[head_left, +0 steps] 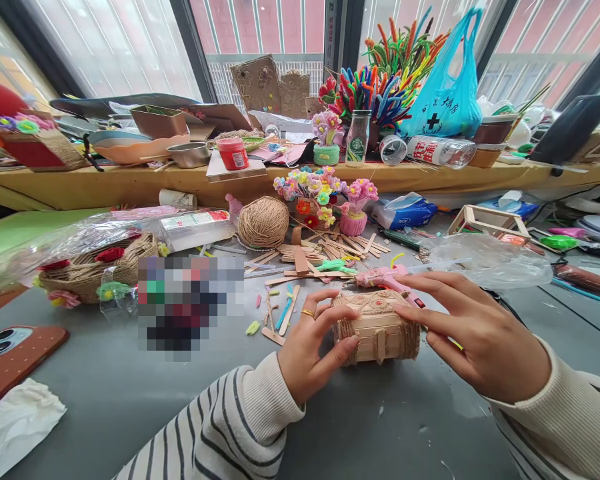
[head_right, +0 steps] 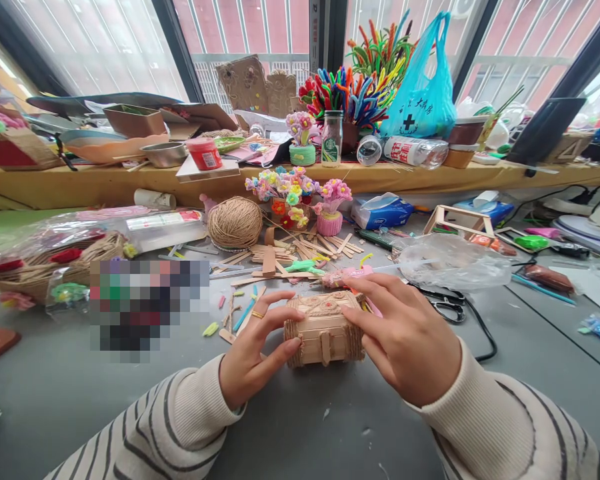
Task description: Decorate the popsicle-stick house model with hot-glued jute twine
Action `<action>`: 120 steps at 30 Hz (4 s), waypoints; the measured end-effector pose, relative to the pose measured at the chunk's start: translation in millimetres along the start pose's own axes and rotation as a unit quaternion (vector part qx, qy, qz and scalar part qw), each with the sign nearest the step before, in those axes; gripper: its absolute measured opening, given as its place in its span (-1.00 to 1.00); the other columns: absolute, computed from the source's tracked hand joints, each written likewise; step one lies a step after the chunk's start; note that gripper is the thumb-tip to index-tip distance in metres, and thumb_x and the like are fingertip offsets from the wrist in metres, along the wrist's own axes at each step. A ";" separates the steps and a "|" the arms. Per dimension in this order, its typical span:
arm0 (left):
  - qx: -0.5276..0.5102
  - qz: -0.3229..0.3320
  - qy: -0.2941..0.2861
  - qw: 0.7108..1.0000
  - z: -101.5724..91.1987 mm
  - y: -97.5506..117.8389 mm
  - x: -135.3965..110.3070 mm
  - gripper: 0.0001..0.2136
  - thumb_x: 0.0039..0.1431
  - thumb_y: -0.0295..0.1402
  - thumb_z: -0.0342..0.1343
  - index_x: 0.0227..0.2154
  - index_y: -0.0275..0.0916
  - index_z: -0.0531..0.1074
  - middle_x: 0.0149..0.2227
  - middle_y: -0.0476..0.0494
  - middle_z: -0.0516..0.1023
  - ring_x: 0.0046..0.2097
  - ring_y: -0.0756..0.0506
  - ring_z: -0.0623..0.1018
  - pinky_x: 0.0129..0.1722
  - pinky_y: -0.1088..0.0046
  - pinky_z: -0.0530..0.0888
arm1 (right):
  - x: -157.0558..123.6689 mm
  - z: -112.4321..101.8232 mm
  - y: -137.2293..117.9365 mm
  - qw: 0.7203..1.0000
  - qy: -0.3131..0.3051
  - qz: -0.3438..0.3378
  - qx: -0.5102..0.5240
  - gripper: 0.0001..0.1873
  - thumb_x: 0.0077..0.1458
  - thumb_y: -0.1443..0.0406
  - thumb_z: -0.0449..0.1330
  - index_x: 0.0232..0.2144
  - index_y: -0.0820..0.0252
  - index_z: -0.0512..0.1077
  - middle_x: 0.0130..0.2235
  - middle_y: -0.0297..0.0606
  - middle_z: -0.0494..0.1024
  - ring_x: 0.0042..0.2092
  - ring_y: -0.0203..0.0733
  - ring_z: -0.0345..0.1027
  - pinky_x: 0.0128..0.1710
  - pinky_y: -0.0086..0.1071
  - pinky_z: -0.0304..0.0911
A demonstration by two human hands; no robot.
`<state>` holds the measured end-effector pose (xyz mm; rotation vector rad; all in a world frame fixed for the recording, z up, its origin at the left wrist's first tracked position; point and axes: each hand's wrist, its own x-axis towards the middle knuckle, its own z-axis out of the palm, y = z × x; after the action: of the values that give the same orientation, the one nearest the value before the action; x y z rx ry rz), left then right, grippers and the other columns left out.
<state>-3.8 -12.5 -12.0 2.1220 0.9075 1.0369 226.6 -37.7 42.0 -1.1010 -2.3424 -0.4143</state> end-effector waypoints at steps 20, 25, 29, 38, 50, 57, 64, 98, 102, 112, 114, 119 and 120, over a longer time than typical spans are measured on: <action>-0.212 -0.208 -0.067 0.952 -2.4 -1.9 6.6 -0.27 -0.07 -0.16 0.21 0.11 -0.28 0.00 0.08 -0.43 0.31 0.10 -0.27 0.39 0.11 0.08 0.30 | 0.1 9.5 8.0 0.998 0.033 0.013 0.055 -0.68 0.05 0.49 -0.01 -0.31 0.18 0.51 0.03 -0.09 0.40 0.04 -0.01 0.23 -0.01 -0.06 0.21; -0.244 -0.237 -0.057 0.939 -5.4 4.2 11.5 -0.37 -0.19 -0.23 0.29 -0.02 -0.28 0.20 0.02 -0.37 0.42 0.08 -0.29 0.42 0.09 0.10 0.34 | -2.2 12.1 10.2 0.995 0.050 0.030 0.084 -0.70 0.06 0.46 0.00 -0.29 0.16 0.50 0.04 -0.09 0.39 0.06 -0.03 0.22 0.00 -0.08 0.19; -0.230 -0.215 -0.030 0.949 -6.9 5.9 11.0 -0.42 -0.18 -0.26 0.27 -0.06 -0.29 0.23 0.00 -0.37 0.42 0.05 -0.26 0.43 0.04 0.13 0.40 | -0.9 9.9 9.7 0.993 0.069 0.051 0.084 -0.72 0.06 0.44 0.01 -0.24 0.18 0.47 0.01 -0.07 0.41 0.02 -0.05 0.28 -0.03 -0.11 0.23; -0.066 0.010 0.099 0.993 -4.1 0.2 3.1 -0.35 -0.14 -0.37 0.30 0.04 -0.15 0.13 0.02 -0.22 0.33 0.09 -0.16 0.38 0.12 0.21 0.35 | -5.8 15.1 18.6 0.946 0.170 0.205 0.185 -0.92 0.08 0.27 0.14 -0.32 0.10 0.39 -0.24 -0.24 0.48 -0.16 -0.20 0.39 -0.21 -0.33 0.37; -0.003 0.036 0.214 0.976 -3.6 -7.8 1.3 -0.32 -0.12 -0.40 0.29 0.09 -0.14 0.11 0.05 -0.23 0.26 0.13 -0.17 0.30 0.13 0.19 0.32 | -8.1 33.1 8.4 0.885 0.159 0.394 0.189 -0.66 0.13 0.03 0.01 -0.52 0.12 0.26 -0.54 -0.40 0.28 -0.51 -0.32 0.15 -0.46 -0.40 0.12; -0.001 0.014 0.247 0.969 -3.1 -8.1 2.7 -0.33 -0.11 -0.40 0.28 0.08 -0.16 0.11 0.04 -0.23 0.26 0.11 -0.15 0.32 0.12 0.20 0.33 | -12.0 36.2 12.0 0.934 0.063 0.310 0.168 -0.62 0.11 0.04 0.06 -0.59 0.14 0.29 -0.58 -0.39 0.32 -0.58 -0.35 0.10 -0.54 -0.41 0.06; -0.008 -0.030 0.263 0.964 -3.2 -7.6 3.1 -0.36 -0.12 -0.35 0.30 0.04 -0.15 0.15 0.01 -0.21 0.30 0.07 -0.14 0.36 0.09 0.19 0.36 | -16.9 42.3 14.5 0.955 0.016 0.254 0.152 -0.61 0.10 0.03 0.07 -0.58 0.16 0.36 -0.56 -0.34 0.40 -0.55 -0.34 0.20 -0.53 -0.44 0.12; -0.014 -0.062 0.273 0.960 -3.6 -8.8 3.8 -0.38 -0.13 -0.29 0.29 0.02 -0.15 0.17 0.02 -0.22 0.29 0.08 -0.19 0.35 0.07 0.15 0.36 | -19.0 53.4 -9.7 0.916 -0.240 0.305 0.103 -0.89 -0.10 0.33 0.08 -0.61 0.15 0.32 -0.57 -0.34 0.44 -0.53 -0.29 0.26 -0.49 -0.40 0.12; -0.038 -0.089 0.287 0.953 -4.8 -10.3 4.8 -0.37 -0.13 -0.27 0.29 0.02 -0.17 0.15 0.04 -0.26 0.28 0.08 -0.20 0.35 0.09 0.13 0.34 | -16.5 47.2 -6.6 0.921 -0.200 0.295 0.159 -0.83 -0.02 0.27 0.03 -0.53 0.15 0.38 -0.59 -0.36 0.43 -0.57 -0.33 0.19 -0.50 -0.41 0.11; -0.001 -0.063 0.274 0.960 -4.1 -8.7 3.8 -0.37 -0.11 -0.30 0.28 0.03 -0.16 0.15 0.03 -0.25 0.28 0.09 -0.20 0.34 0.08 0.12 0.35 | -11.4 41.1 -11.6 0.817 -0.168 0.318 0.451 -0.47 -0.06 -0.18 0.04 -0.62 0.14 0.13 -0.63 -0.44 0.17 -0.56 -0.38 -0.06 -0.57 -0.44 -0.09; 0.024 -0.037 0.255 0.966 -3.7 -7.1 2.6 -0.37 -0.11 -0.32 0.28 0.04 -0.16 0.14 0.04 -0.25 0.28 0.10 -0.21 0.34 0.08 0.12 0.35 | -11.9 41.7 -13.3 0.813 -0.176 0.284 0.477 -0.39 -0.07 -0.27 -0.08 -0.59 0.15 0.18 -0.60 -0.42 0.18 -0.55 -0.36 -0.04 -0.56 -0.43 -0.08; 0.058 0.008 0.232 0.971 -2.9 -4.4 1.9 -0.36 -0.11 -0.34 0.28 0.06 -0.16 0.13 0.02 -0.25 0.29 0.09 -0.23 0.35 0.07 0.11 0.37 | -10.9 38.9 -14.9 0.808 -0.202 0.245 0.496 -0.34 -0.05 -0.29 -0.16 -0.54 0.17 0.24 -0.61 -0.44 0.15 -0.56 -0.37 -0.08 -0.54 -0.41 -0.10; 0.058 0.011 0.231 0.971 -2.7 -4.3 2.0 -0.36 -0.11 -0.34 0.28 0.06 -0.16 0.13 0.02 -0.25 0.29 0.09 -0.23 0.35 0.07 0.12 0.38 | -10.6 38.4 -14.8 0.807 -0.204 0.245 0.497 -0.34 -0.05 -0.29 -0.16 -0.54 0.17 0.24 -0.62 -0.44 0.15 -0.56 -0.37 -0.08 -0.54 -0.41 -0.10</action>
<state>-6.5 -7.9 -13.0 2.0191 1.1855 1.5614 208.5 -35.3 3.7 -1.1917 -1.9565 1.2169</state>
